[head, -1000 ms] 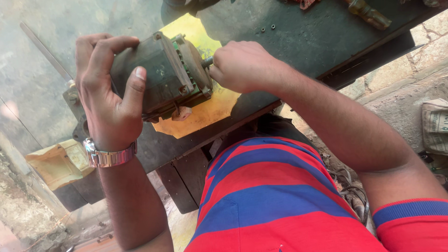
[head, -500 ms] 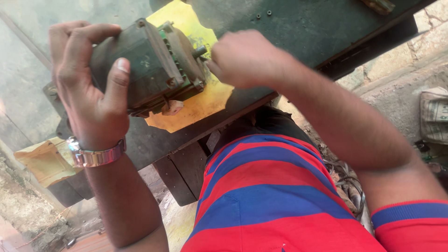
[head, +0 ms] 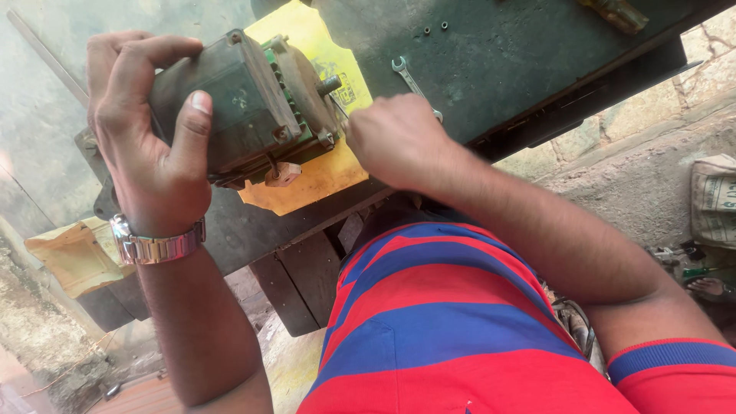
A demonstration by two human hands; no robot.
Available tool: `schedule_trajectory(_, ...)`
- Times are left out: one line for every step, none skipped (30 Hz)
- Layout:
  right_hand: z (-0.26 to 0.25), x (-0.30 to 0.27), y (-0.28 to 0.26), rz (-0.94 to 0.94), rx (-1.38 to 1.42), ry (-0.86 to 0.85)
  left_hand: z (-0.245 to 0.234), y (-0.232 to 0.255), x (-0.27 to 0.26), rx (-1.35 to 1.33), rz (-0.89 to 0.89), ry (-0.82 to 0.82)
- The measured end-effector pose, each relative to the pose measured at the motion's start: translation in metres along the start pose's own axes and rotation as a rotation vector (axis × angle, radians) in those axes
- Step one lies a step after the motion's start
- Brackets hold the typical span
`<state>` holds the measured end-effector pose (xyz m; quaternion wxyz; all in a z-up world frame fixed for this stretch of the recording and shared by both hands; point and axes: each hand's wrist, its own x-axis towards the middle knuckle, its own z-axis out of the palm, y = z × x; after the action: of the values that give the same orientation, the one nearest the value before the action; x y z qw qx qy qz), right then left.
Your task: The person uses a wrench to loosen and tighten bolts on a small electric motor placed on a workbench. They repeatedly adjust the same fasteners while holding the motor steady with the other hand.
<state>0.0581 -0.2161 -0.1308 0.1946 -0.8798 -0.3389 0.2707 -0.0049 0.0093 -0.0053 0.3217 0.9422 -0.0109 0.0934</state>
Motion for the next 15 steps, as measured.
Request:
schedule_trajectory(0.008,-0.005,0.0,-0.009,0.024,0.061,0.0,0.0,0.002,0.001,0.001,0.003)
schedule_trajectory(0.017,-0.012,-0.001,-0.017,0.048,0.122,0.0,0.002,0.002,0.009,-0.001,0.005)
schedule_trajectory(0.026,-0.017,-0.003,-0.027,0.071,0.181,0.0,0.003,0.002,0.014,-0.004,0.007)
schedule_trajectory(0.034,-0.018,-0.005,0.022,0.019,0.203,0.0,0.004,0.002,0.018,-0.008,0.01)
schedule_trajectory(0.043,-0.02,-0.008,0.069,-0.033,0.222,0.0,0.005,0.0,0.02,-0.013,0.011)
schedule_trajectory(0.048,-0.021,-0.008,0.116,-0.085,0.241,0.001,0.005,0.001,0.02,-0.021,0.013)
schedule_trajectory(0.051,-0.02,-0.007,0.108,-0.099,0.252,0.002,0.006,0.001,0.023,-0.026,0.021)
schedule_trajectory(0.052,-0.022,-0.006,0.099,-0.114,0.263,0.004,0.006,0.005,0.023,-0.035,0.03)
schedule_trajectory(0.052,-0.021,-0.006,0.096,-0.123,0.276,0.003,0.006,0.007,0.022,-0.038,0.028)
schedule_trajectory(0.049,-0.023,-0.006,0.098,-0.108,0.258,0.003,0.008,0.009,0.02,-0.041,0.027)
schedule_trajectory(0.042,-0.026,-0.003,0.097,-0.102,0.243,0.004,0.01,0.011,0.011,-0.041,0.032)
schedule_trajectory(0.035,-0.027,0.0,0.097,-0.097,0.229,0.004,0.011,0.013,0.002,-0.04,0.037)
schedule_trajectory(0.028,-0.029,0.001,0.097,-0.067,0.235,0.004,0.012,0.011,0.002,-0.038,0.039)
schedule_trajectory(0.022,-0.027,0.003,0.097,-0.036,0.241,0.003,0.013,0.009,0.001,-0.036,0.041)
schedule_trajectory(0.016,-0.024,0.004,0.098,-0.003,0.249,0.002,0.013,0.008,0.004,-0.033,0.043)
